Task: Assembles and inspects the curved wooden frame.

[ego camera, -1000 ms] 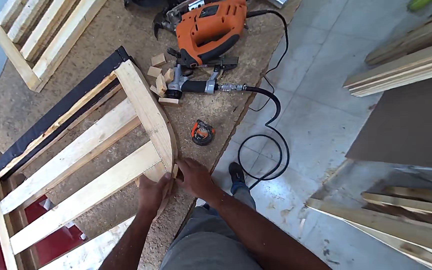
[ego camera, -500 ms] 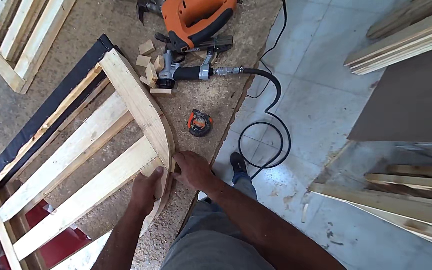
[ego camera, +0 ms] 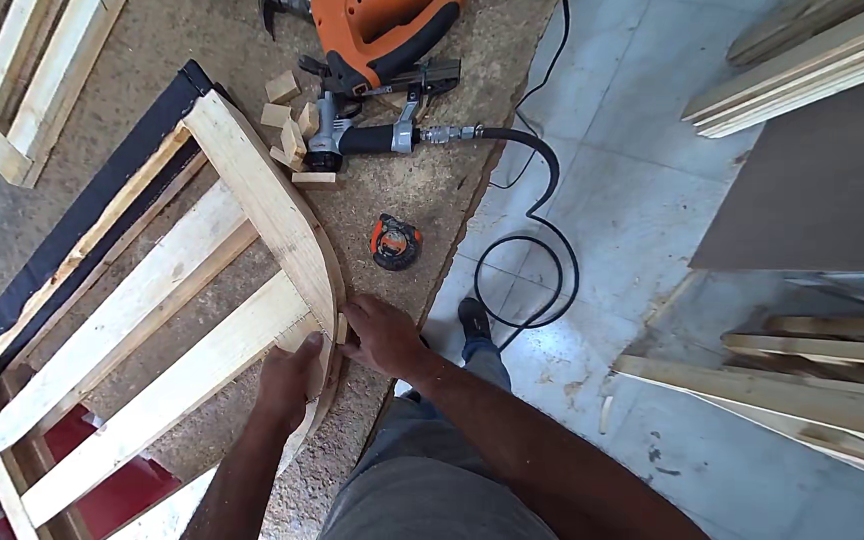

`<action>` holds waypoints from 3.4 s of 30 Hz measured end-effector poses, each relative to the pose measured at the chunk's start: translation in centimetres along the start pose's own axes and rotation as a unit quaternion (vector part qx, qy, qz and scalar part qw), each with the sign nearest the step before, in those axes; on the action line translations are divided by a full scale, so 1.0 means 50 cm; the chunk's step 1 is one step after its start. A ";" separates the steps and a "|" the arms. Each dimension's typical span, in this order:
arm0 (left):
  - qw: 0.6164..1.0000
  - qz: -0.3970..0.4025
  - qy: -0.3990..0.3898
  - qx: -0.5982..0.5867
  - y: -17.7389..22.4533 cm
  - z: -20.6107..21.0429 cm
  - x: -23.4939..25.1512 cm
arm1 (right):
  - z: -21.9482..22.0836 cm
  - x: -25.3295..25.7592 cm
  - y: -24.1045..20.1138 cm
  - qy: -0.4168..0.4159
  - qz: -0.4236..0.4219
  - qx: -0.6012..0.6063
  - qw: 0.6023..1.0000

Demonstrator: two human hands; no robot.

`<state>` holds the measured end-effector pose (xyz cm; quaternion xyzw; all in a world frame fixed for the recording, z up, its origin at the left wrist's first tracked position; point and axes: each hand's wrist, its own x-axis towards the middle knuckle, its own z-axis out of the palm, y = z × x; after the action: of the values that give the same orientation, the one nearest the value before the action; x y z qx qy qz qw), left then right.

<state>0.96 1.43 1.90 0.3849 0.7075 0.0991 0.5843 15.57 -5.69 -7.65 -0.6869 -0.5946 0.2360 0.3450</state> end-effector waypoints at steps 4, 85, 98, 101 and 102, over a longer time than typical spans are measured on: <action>1.000 -0.003 0.013 0.017 0.005 0.006 -0.005 | -0.011 0.010 -0.005 -0.048 0.004 -0.003 0.999; 0.791 0.157 0.058 0.588 -0.245 -0.348 -0.100 | 0.080 -0.096 -0.049 -0.112 -0.176 -0.052 0.977; 0.783 0.127 0.047 0.607 -0.239 -0.344 -0.107 | 0.125 -0.126 -0.079 -0.081 -0.211 -0.061 0.972; 0.791 0.190 0.053 0.579 -0.233 -0.306 -0.122 | 0.121 -0.126 -0.083 -0.076 -0.204 -0.065 0.974; 0.789 0.237 0.058 0.564 -0.235 -0.285 -0.123 | 0.122 -0.128 -0.085 -0.070 -0.200 -0.064 0.975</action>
<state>-16.83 -6.26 3.80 0.7948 0.5571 -0.1602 0.1795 7.14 -10.54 -8.94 -0.5565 -0.7566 0.1713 0.2976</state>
